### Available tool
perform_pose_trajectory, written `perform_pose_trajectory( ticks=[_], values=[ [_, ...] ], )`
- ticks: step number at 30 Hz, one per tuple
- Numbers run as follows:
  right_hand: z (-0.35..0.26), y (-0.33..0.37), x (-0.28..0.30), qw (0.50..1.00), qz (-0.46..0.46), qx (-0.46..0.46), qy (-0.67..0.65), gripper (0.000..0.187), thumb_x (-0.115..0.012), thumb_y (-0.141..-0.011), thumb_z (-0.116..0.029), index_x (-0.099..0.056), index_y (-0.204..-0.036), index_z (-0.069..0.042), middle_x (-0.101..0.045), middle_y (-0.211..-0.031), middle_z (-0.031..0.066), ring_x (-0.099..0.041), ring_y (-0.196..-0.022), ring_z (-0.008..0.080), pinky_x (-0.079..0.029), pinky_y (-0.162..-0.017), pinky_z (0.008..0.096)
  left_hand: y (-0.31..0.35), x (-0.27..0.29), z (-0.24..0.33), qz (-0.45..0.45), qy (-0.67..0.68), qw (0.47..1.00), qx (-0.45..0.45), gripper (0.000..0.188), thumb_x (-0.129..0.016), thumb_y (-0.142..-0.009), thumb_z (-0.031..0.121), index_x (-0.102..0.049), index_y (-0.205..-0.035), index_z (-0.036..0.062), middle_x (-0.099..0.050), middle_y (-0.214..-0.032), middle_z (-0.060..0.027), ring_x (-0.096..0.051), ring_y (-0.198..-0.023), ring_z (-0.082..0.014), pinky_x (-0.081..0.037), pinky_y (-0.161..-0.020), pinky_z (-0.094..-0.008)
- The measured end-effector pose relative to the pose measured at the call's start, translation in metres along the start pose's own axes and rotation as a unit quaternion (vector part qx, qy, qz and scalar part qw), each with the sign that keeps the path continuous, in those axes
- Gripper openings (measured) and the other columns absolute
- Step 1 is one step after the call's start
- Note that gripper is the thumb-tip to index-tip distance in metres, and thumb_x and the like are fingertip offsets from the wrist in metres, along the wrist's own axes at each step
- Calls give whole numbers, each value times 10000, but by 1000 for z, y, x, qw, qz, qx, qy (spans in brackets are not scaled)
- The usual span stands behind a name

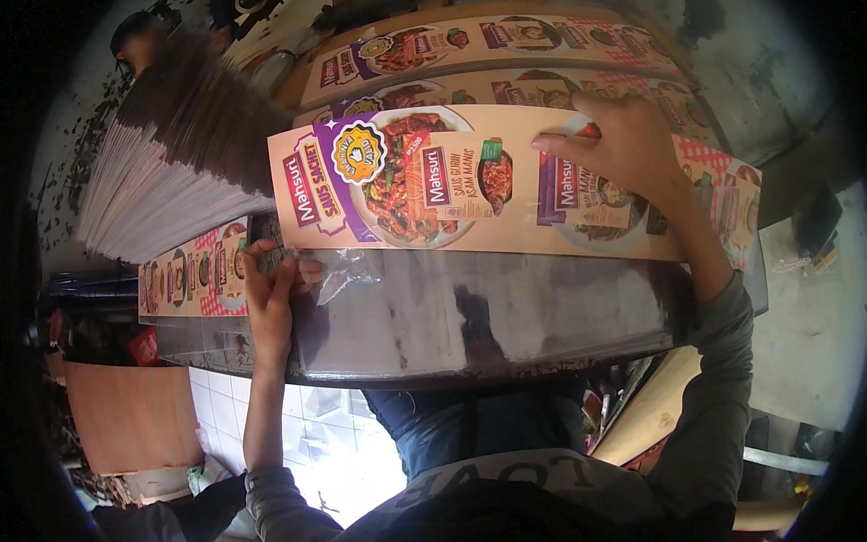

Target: The person inserts printed paper strips into clear plastic sleeves one by one by hand.

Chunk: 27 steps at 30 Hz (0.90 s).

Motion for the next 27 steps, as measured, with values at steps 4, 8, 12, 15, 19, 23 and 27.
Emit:
perform_pose_trajectory(
  ticks=[4, 8, 12, 15, 19, 23, 27],
  values=[
    [-6, -6, 5, 999, 30, 29, 1, 471, -744, -676, -478, -594, -686, -32, -530, -501, 88, -532, -434, 232, -428, -462, 327, 1, 3, -3, 4, -23, 1000, 9, 247, -461, -945, 112, -314, -1132, 50, -654, -819, -120, -637, -739, -146, -444, -649, -206],
    [0, -10, 6, 998, 49, 29, -13, 468, -751, -666, -475, -589, -684, -35, -529, -526, 81, -526, -459, 236, -427, -471, 332, 1, 0, -3, 8, -16, 1000, 5, 209, -442, -943, 84, -307, -1100, 52, -657, -810, -143, -646, -725, -162, -444, -632, -207],
    [-1, -10, 8, 996, 66, 64, -11, 457, -765, -654, -461, -593, -701, -40, -524, -546, 86, -524, -489, 250, -421, -482, 336, 0, 2, -4, 13, 8, 1000, 6, 182, -424, -939, 40, -294, -1066, 48, -651, -797, -171, -649, -691, -181, -459, -606, -212],
    [-1, -11, 8, 999, 42, 16, -27, 449, -772, -647, -451, -601, -721, -42, -517, -545, 90, -519, -503, 259, -418, -490, 344, 1, 4, -5, 9, 21, 1000, 19, 210, -442, -930, 56, -309, -1092, 70, -652, -819, -132, -647, -711, -163, -451, -625, -203],
    [2, -10, 9, 998, 47, 37, -18, 444, -772, -648, -446, -612, -740, -42, -517, -546, 91, -516, -511, 259, -417, -496, 351, 0, 4, -7, 12, 10, 1000, 27, 218, -446, -923, 50, -307, -1088, 77, -654, -819, -129, -649, -699, -161, -450, -613, -196],
    [5, -7, 7, 999, 30, 12, -28, 436, -772, -650, -438, -615, -746, -43, -524, -551, 89, -516, -513, 250, -415, -500, 340, 0, 8, -9, 28, 34, 999, 30, 216, -449, -918, 18, -299, -1068, 61, -641, -779, -156, -636, -659, -156, -468, -558, -207],
    [3, -8, 6, 999, 19, 10, -42, 437, -767, -650, -446, -619, -748, -47, -531, -556, 89, -520, -510, 241, -416, -503, 332, 1, 14, -14, 48, 10, 998, 34, 239, -480, -911, 60, -310, -1077, 84, -659, -761, -117, -654, -674, -151, -452, -565, -181]
  ],
)
Point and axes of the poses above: each hand's wrist, its own y-axis away from the middle knuckle, its own x-axis out of the back of the hand, z = x × y, the point moved 8 cm from there along -y, towards the middle knuckle
